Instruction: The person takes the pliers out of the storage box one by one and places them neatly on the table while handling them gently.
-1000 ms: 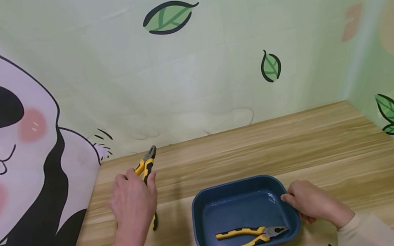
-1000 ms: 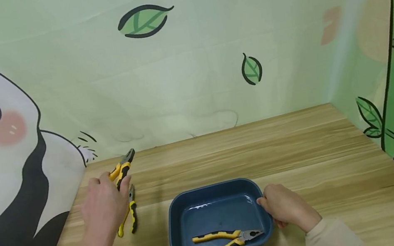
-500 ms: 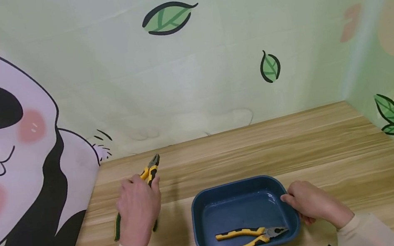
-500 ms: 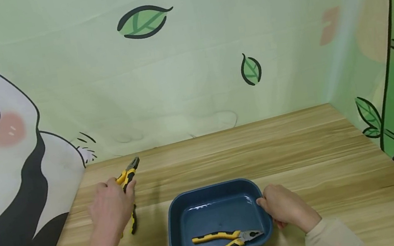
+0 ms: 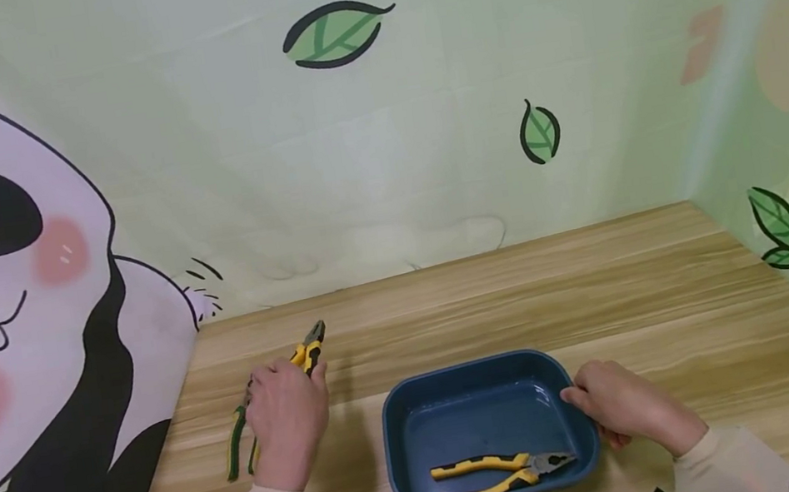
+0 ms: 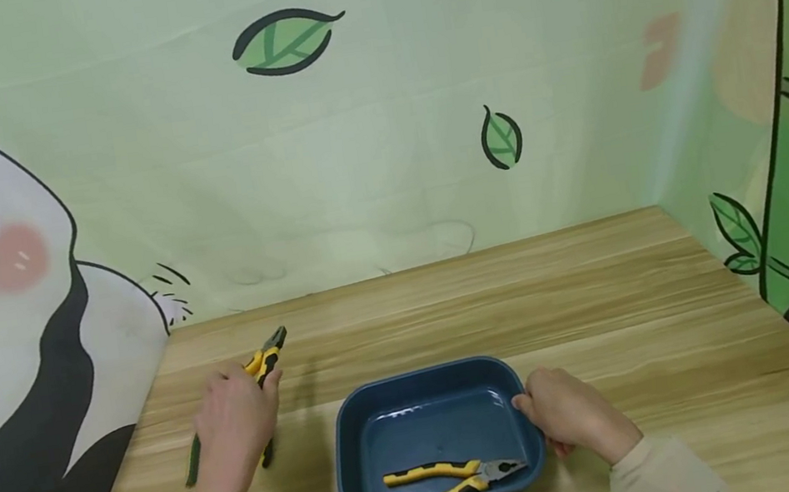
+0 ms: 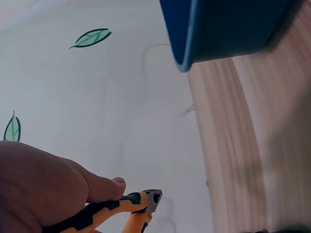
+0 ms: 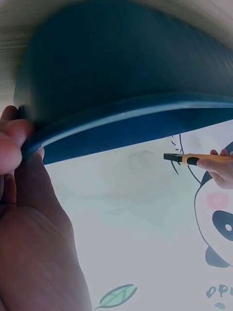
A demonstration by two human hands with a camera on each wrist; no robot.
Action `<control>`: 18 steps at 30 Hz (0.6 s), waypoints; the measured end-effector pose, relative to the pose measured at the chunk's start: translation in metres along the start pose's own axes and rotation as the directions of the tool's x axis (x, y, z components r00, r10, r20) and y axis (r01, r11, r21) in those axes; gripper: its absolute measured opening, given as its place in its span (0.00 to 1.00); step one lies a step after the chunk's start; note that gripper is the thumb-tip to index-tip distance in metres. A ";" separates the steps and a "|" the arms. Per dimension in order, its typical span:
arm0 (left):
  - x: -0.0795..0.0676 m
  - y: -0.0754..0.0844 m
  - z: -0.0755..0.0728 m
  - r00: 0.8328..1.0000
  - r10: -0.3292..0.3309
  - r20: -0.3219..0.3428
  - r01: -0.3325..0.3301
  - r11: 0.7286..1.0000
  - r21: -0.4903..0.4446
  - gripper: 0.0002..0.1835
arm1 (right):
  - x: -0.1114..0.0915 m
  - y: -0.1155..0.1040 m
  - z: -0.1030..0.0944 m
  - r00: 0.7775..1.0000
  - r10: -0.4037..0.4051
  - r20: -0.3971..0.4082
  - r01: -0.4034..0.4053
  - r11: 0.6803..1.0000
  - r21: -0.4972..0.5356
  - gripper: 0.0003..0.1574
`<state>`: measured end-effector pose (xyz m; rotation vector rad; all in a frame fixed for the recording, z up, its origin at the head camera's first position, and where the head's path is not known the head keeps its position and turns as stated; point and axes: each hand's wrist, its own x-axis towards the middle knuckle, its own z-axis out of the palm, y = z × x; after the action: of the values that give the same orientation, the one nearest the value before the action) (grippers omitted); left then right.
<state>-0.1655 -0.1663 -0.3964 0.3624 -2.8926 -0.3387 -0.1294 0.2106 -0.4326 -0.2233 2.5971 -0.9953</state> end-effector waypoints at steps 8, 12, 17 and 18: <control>0.002 -0.005 0.014 0.996 -0.007 0.085 0.007 1.000 0.008 0.32 | 0.000 -0.001 0.000 1.000 0.011 0.009 -0.010 1.000 -0.005 0.22; 0.003 -0.008 0.021 0.993 -0.003 0.115 -0.002 0.999 0.039 0.31 | 0.001 -0.001 0.000 1.000 0.013 0.012 -0.013 1.000 -0.009 0.22; 0.005 -0.008 0.029 0.991 -0.014 0.136 0.006 0.998 0.062 0.32 | 0.001 -0.001 0.000 1.000 0.013 0.015 -0.013 1.000 -0.014 0.23; 0.005 -0.008 0.030 0.990 -0.017 0.138 0.008 0.998 0.061 0.32 | 0.001 -0.001 0.000 1.000 0.011 0.015 -0.011 1.000 -0.015 0.23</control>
<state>-0.1758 -0.1694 -0.4262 0.3815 -3.0436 -0.2899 -0.1303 0.2100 -0.4320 -0.2196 2.5904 -0.9668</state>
